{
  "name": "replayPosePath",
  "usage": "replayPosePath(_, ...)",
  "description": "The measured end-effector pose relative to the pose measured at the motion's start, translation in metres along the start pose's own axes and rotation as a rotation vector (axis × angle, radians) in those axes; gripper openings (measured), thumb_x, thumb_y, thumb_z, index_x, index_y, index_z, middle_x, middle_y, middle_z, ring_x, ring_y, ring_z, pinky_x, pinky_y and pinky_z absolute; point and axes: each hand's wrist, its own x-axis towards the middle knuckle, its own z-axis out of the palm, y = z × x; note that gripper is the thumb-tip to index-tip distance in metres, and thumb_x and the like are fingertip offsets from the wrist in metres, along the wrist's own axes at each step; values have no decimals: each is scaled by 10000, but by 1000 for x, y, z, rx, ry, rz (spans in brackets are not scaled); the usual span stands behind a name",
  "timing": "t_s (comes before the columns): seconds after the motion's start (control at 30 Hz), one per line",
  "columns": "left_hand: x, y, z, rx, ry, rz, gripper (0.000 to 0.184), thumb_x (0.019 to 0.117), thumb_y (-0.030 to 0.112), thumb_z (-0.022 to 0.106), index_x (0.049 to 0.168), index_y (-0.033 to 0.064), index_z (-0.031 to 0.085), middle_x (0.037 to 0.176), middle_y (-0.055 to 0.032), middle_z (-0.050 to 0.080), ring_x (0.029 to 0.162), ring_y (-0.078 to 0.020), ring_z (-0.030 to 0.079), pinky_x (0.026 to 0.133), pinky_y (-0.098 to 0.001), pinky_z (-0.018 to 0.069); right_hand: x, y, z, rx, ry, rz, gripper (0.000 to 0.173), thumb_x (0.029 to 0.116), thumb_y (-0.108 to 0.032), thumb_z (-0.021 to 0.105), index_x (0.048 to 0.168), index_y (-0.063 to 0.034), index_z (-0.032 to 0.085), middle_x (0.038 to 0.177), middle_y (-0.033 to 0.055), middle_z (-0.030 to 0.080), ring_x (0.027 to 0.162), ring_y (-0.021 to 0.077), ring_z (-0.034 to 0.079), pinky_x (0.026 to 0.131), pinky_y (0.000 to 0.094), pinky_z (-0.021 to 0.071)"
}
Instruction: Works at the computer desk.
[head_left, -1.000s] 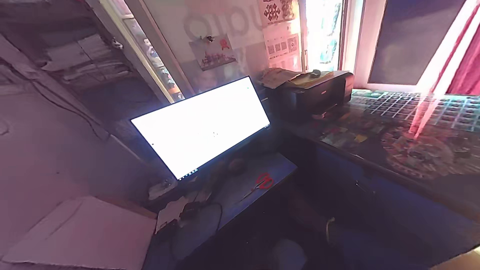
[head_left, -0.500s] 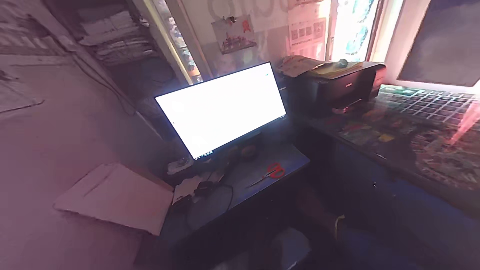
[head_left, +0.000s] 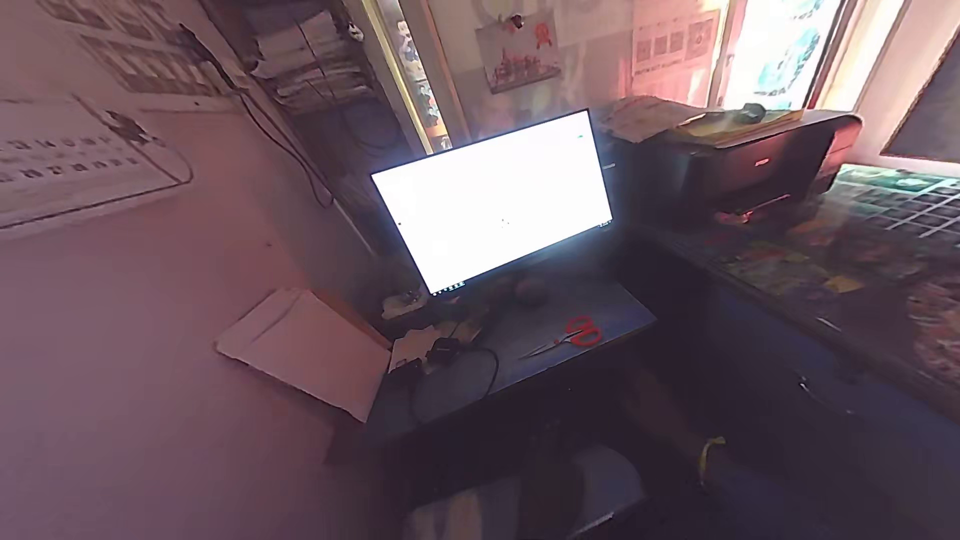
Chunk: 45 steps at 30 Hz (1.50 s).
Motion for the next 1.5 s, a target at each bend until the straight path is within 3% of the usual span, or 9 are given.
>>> replayPosePath(0.13,1,12,-26,-24,-89,-108,584,1017,440,485,1514,136,510,1623,-126,400,1537,-338,294,1250,-559,200,1,0,1,6,5,-21,566,1033,-409,492,1534,-148,478,1529,141,507,1422,304,481,1178,486,404)
replayPosePath(0.37,0,2,0,15,-20,-105,631,1039,533,385,1540,160,473,1636,-74,392,1533,-294,319,1251,-551,209,1,4,2,-2,29,-22,583,1031,-423,493,1540,-140,469,1559,127,482,1449,293,454,1193,477,387)
replayPosePath(0.43,-5,-9,25,17,78,-81,665,1042,563,366,1529,128,492,1632,-87,397,1532,-284,326,1263,-532,206,0,1,0,-12,-6,-12,584,1038,-411,484,1551,-136,448,1581,129,453,1476,292,418,1212,473,360)
replayPosePath(0.6,-4,-12,28,22,122,-50,644,1046,548,364,1515,131,510,1627,-86,406,1523,-281,346,1251,-541,231,0,1,0,-10,4,-7,581,1037,-427,484,1546,-148,459,1584,119,452,1476,287,418,1210,474,364)
replayPosePath(1.5,-5,-13,32,44,149,-32,600,1043,533,397,1472,147,559,1602,-99,443,1503,-295,379,1233,-534,275,-2,9,8,-39,19,-23,604,1033,-456,474,1540,-128,465,1600,113,431,1484,265,408,1216,435,356)
